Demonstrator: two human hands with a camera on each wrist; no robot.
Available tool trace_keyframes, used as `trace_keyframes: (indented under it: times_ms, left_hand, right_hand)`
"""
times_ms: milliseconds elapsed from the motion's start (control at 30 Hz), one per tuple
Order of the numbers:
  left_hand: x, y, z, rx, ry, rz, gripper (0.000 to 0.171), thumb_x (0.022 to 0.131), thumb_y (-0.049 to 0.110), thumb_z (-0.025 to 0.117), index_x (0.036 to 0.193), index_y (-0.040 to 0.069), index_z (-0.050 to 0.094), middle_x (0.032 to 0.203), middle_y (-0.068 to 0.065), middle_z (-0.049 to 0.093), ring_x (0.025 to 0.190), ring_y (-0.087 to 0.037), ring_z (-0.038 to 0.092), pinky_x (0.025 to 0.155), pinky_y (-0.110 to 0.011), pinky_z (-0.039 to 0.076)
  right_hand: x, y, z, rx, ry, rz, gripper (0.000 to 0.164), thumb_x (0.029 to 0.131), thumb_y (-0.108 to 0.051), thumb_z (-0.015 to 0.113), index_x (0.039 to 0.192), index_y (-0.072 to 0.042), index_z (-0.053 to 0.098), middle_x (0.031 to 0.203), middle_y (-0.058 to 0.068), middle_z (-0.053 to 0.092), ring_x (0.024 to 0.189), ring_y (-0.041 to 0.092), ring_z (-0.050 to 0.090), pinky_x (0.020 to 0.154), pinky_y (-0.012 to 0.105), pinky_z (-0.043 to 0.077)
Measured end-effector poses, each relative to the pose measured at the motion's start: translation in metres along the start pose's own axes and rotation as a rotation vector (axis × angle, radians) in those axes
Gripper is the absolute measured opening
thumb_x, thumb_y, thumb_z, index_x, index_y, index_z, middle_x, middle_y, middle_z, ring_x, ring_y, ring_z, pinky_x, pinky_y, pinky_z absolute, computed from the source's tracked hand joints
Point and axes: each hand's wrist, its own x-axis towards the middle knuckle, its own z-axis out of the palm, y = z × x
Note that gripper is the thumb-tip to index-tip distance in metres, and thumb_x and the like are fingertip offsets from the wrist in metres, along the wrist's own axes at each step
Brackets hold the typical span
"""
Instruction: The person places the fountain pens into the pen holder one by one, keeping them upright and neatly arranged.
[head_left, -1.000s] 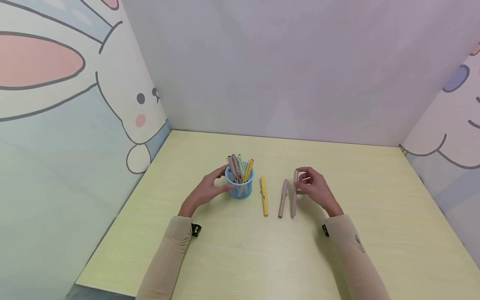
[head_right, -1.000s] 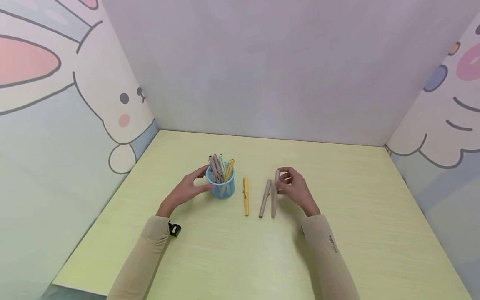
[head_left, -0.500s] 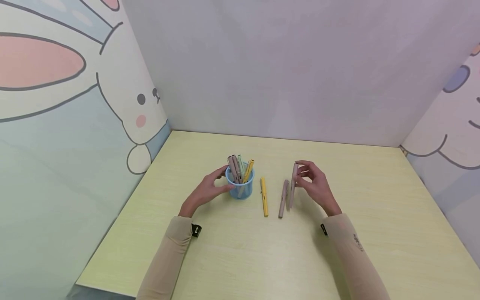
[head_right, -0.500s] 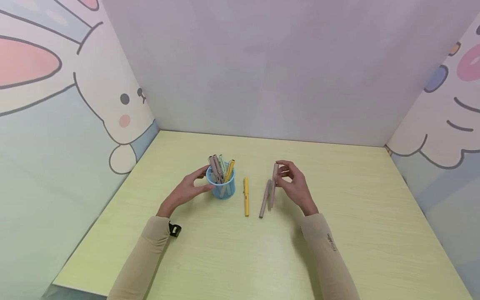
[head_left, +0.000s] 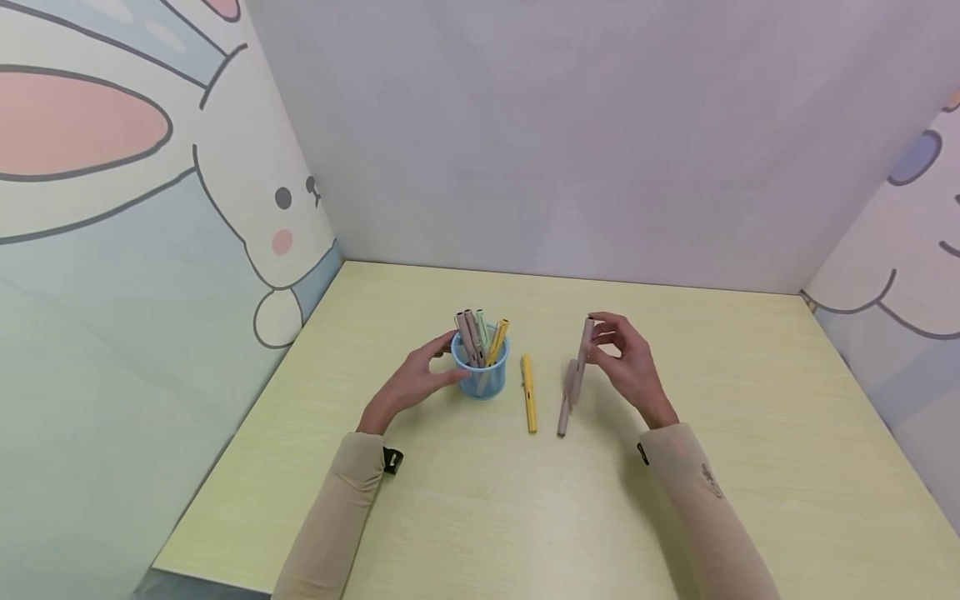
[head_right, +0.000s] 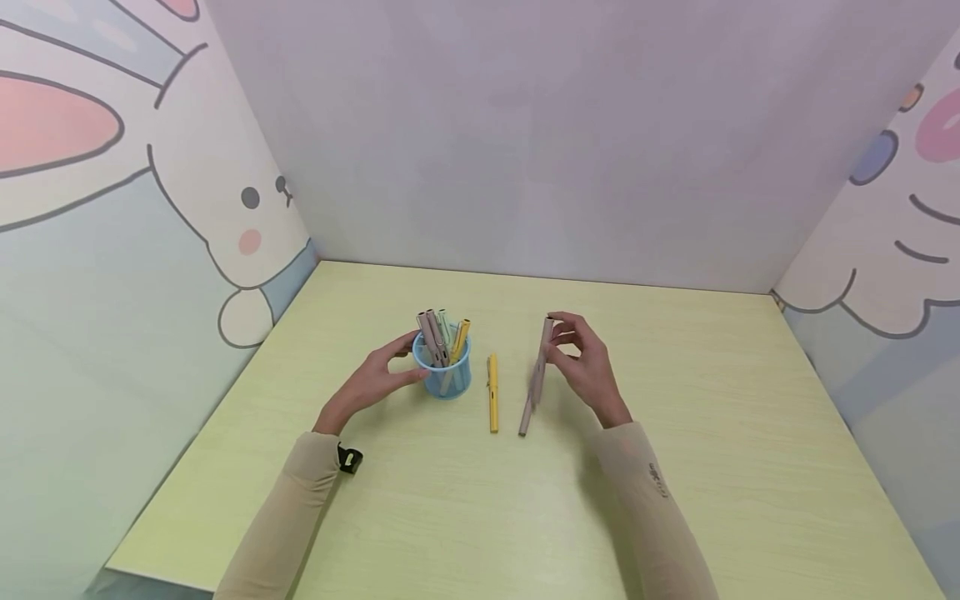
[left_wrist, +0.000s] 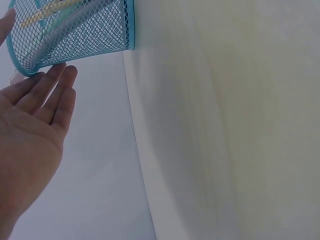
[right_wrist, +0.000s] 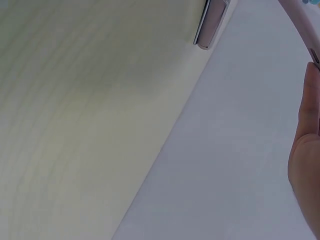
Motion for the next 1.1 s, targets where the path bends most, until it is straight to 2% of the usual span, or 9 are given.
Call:
trace_keyframes:
  times_ms: [233,467,733,1100]
  left_hand:
    - [-0.001,0.002,-0.001,-0.003,0.000,0.007,0.080,0.097,0.043,0.073,0.162,0.013,0.036,0.150,-0.010,0.053,0.139,-0.035,0.045,0.112,-0.060,0.036]
    - [-0.001,0.001,0.000,-0.003,-0.001,0.002,0.080,0.097,0.042,0.074,0.161,0.014,0.037,0.151,-0.009,0.052,0.138,-0.036,0.045,0.111,-0.061,0.036]
    - [-0.001,-0.001,0.000,-0.005,0.002,0.008,0.079,0.097,0.041,0.073,0.162,0.014,0.036,0.151,-0.011,0.052,0.139,-0.035,0.045,0.112,-0.060,0.035]
    - [-0.002,0.000,-0.001,-0.004,0.004,0.024,0.077,0.097,0.039,0.074,0.161,0.015,0.037,0.150,-0.010,0.053,0.137,-0.034,0.046,0.112,-0.060,0.036]
  right_hand:
    - [0.006,-0.006,0.009,0.025,0.028,-0.039,0.046,0.089,0.025,0.061,0.134,0.020,0.049,0.111,0.035,0.055,0.092,0.021,0.062,0.074,0.029,0.060]
    - [0.009,-0.011,0.017,0.032,0.051,-0.027,0.047,0.091,0.022,0.061,0.136,0.015,0.050,0.113,0.032,0.055,0.094,0.017,0.062,0.076,0.026,0.060]
    - [0.015,-0.016,0.029,0.067,0.083,-0.071,0.048,0.091,0.025,0.060,0.137,0.017,0.048,0.111,0.031,0.054,0.094,0.018,0.061,0.076,0.028,0.060]
    - [0.021,-0.023,0.045,0.094,0.085,-0.104,0.048,0.090,0.025,0.060,0.136,0.017,0.048,0.113,0.032,0.055,0.095,0.018,0.062,0.077,0.029,0.060]
